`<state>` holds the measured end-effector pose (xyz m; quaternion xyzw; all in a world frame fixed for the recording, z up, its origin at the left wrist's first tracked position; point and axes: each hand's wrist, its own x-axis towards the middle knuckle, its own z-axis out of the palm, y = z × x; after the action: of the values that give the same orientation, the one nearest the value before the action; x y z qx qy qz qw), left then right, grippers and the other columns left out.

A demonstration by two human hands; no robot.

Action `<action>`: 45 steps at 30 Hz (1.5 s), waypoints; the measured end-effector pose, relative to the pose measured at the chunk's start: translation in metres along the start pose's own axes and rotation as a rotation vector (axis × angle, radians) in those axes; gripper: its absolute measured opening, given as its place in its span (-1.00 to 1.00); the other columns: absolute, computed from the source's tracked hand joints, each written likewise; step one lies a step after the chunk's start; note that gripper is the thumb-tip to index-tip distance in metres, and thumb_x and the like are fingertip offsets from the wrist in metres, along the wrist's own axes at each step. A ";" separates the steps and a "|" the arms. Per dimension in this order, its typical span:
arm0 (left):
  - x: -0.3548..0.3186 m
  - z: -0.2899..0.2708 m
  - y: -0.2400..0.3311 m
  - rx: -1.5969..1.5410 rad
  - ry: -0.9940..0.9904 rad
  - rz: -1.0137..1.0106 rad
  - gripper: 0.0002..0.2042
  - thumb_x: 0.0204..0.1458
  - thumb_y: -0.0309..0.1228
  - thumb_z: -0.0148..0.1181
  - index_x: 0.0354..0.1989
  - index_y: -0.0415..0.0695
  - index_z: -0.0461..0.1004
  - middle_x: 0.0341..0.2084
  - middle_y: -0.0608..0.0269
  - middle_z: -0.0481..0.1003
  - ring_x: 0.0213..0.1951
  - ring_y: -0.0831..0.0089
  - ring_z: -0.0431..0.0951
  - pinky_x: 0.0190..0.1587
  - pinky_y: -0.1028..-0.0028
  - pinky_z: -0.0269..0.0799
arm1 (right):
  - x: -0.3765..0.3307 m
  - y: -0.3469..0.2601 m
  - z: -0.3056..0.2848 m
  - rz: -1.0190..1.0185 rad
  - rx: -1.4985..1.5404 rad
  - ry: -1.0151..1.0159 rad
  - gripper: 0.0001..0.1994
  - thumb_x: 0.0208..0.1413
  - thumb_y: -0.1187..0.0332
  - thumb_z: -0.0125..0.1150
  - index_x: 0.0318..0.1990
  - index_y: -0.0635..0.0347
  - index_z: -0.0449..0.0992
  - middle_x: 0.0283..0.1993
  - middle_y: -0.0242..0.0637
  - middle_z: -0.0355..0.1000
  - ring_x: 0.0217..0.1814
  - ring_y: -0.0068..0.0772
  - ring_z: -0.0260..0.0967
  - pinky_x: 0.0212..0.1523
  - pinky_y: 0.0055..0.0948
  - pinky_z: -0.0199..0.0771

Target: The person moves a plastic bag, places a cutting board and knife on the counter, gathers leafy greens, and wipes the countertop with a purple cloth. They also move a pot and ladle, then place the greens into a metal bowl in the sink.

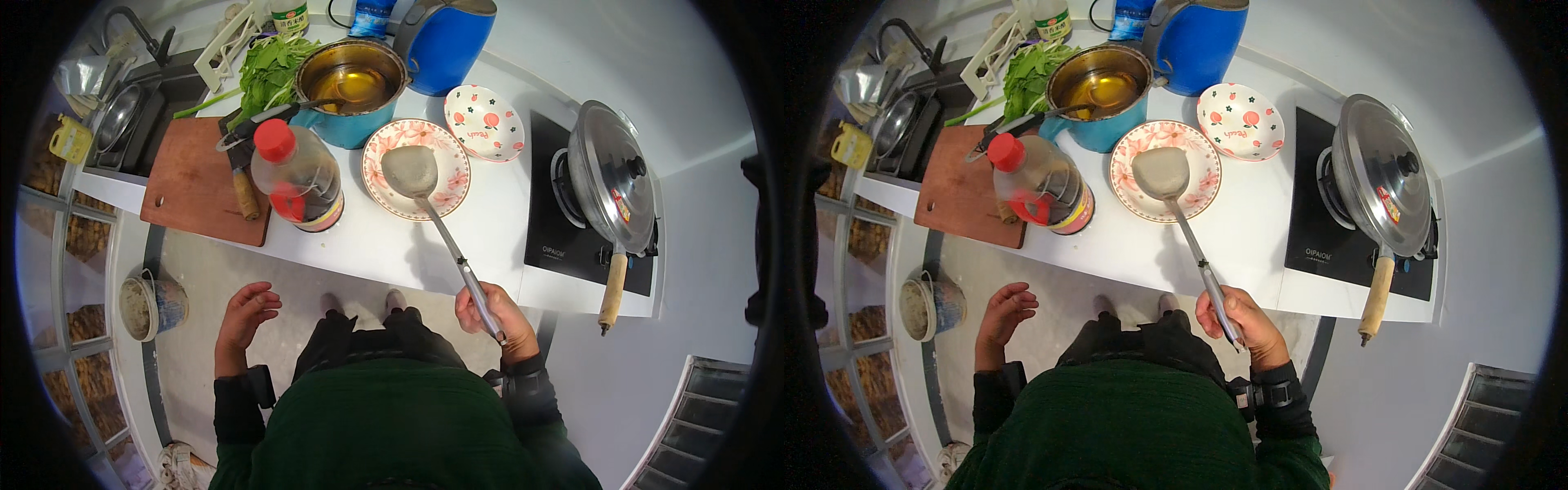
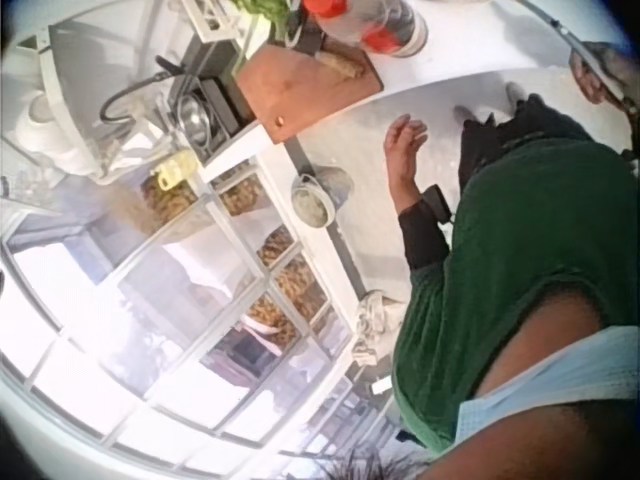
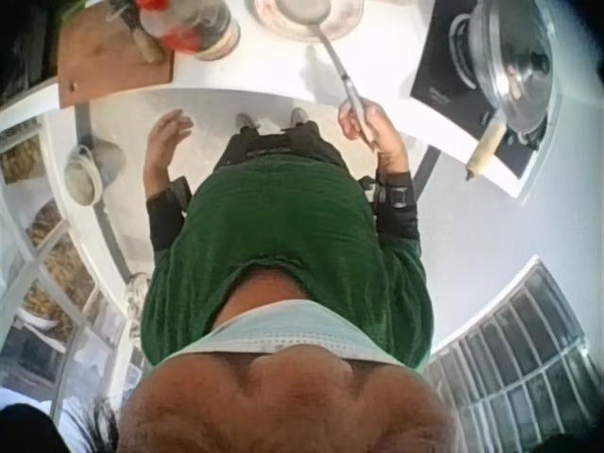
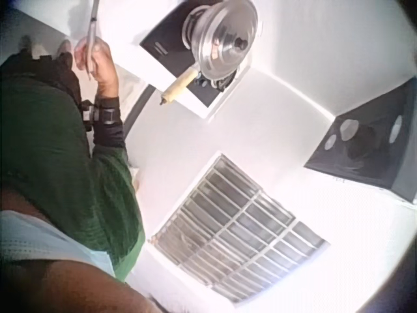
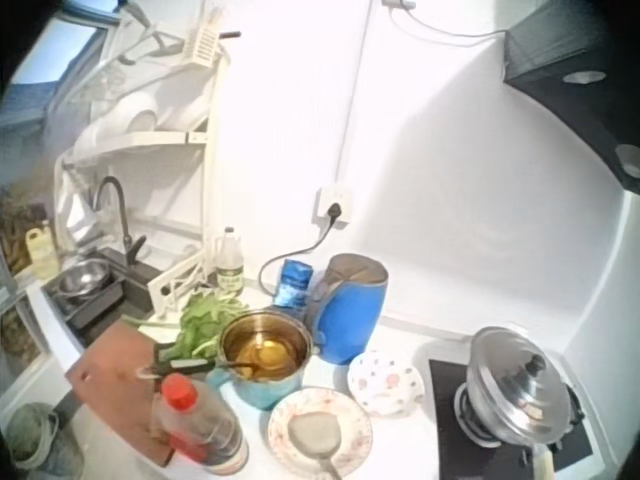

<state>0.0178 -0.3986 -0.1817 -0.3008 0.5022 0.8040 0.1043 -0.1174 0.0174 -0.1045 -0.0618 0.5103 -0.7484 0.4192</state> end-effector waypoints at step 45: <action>-0.264 -0.072 -0.069 0.078 -0.174 -1.009 -0.53 0.08 -0.34 0.08 0.17 -0.15 0.20 0.12 0.21 0.29 0.11 0.39 0.31 0.07 0.35 0.26 | -0.065 0.111 0.002 0.727 -0.116 -0.560 -0.79 0.06 0.38 0.19 -0.18 0.30 0.54 -0.24 -0.44 0.50 -0.24 -0.65 0.34 -0.14 -0.58 0.34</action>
<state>0.2876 -0.3931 -0.1004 -0.4336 0.3139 0.6563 0.5318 -0.0121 0.0472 -0.1723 -0.1020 0.4068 -0.4775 0.7721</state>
